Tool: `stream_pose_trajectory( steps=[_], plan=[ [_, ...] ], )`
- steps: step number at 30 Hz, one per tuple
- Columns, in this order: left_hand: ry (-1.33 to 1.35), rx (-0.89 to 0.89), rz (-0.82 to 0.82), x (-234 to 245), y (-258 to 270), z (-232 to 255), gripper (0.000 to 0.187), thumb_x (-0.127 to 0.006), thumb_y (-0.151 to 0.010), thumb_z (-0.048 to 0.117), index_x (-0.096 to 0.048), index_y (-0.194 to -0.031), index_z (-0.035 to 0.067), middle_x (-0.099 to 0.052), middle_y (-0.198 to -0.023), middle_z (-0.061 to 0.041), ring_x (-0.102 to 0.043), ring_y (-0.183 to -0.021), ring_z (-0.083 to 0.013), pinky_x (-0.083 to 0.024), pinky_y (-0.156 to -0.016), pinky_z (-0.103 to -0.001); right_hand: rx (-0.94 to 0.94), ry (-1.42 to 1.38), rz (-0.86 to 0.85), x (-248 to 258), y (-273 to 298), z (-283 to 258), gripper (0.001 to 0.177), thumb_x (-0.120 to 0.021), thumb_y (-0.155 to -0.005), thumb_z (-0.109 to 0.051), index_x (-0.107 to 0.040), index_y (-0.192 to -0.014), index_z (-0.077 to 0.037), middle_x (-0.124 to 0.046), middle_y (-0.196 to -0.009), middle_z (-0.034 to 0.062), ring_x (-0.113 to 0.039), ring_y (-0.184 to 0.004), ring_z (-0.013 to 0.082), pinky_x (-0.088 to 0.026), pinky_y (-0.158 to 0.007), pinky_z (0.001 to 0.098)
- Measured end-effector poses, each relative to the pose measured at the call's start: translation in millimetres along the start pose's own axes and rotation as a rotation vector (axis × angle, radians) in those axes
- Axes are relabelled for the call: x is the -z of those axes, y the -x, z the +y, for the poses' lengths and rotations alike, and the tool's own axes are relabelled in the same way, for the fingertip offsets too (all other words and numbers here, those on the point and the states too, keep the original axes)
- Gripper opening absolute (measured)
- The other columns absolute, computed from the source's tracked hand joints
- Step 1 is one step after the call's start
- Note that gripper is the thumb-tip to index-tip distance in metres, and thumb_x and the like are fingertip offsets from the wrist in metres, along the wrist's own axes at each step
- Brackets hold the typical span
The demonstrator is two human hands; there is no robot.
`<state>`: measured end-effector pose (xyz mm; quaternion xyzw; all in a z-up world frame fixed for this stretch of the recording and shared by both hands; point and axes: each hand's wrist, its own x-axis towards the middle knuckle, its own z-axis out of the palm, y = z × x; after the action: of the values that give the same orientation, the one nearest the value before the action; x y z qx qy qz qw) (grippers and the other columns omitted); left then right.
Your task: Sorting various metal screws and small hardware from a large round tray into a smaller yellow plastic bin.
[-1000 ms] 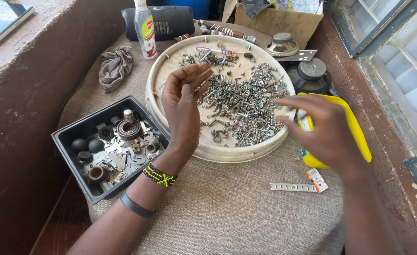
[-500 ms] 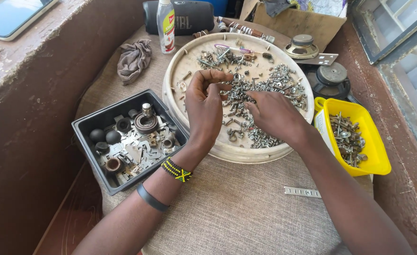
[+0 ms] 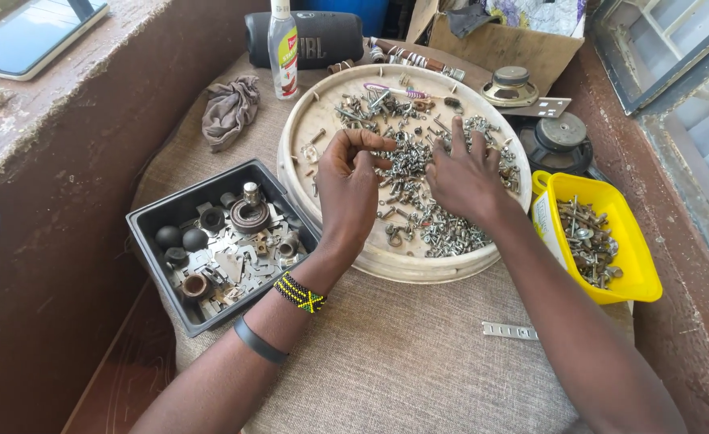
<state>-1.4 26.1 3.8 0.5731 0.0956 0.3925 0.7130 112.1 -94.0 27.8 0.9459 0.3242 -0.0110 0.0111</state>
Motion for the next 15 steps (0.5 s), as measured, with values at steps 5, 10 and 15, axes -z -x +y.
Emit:
stream_pose_trajectory(
  steps=[5, 10, 15],
  plan=[
    [-0.025, -0.028, -0.001, 1.0, -0.9, -5.3, 0.032, -0.037, -0.090, -0.006, -0.065, -0.094, 0.009, -0.075, -0.091, -0.013, -0.070, -0.076, -0.0136, -0.053, -0.065, -0.024, 0.103, -0.099, -0.056, -11.4, 5.9, -10.8, 0.066, -0.029, -0.108, -0.044, -0.034, -0.159, -0.003, -0.031, -0.160, 0.0297, -0.028, -0.149, 0.0487, -0.021, -0.115, 0.0721],
    [-0.040, -0.041, 0.005, 1.3, 2.0, -1.5, 0.030, -0.038, -0.089, -0.006, -0.064, -0.094, 0.008, -0.075, -0.091, -0.014, -0.071, -0.076, -0.0147, -0.053, -0.064, -0.025, 0.229, -0.186, -0.078, -12.7, -11.1, -16.6, 0.076, -0.027, -0.107, -0.054, -0.018, -0.164, -0.005, -0.022, -0.164, 0.0311, -0.020, -0.151, 0.0516, -0.014, -0.118, 0.0730],
    [-0.053, -0.015, -0.001, 0.5, -1.6, -8.7, 0.028, -0.039, -0.090, -0.006, -0.064, -0.093, 0.007, -0.073, -0.088, -0.012, -0.070, -0.073, -0.0130, -0.052, -0.062, -0.024, 0.330, -0.185, -0.045, -33.9, -44.1, -11.1, 0.079, -0.037, -0.101, -0.067, -0.027, -0.164, -0.021, -0.020, -0.168, 0.0138, -0.017, -0.153, 0.0462, -0.014, -0.119, 0.0718]
  ],
)
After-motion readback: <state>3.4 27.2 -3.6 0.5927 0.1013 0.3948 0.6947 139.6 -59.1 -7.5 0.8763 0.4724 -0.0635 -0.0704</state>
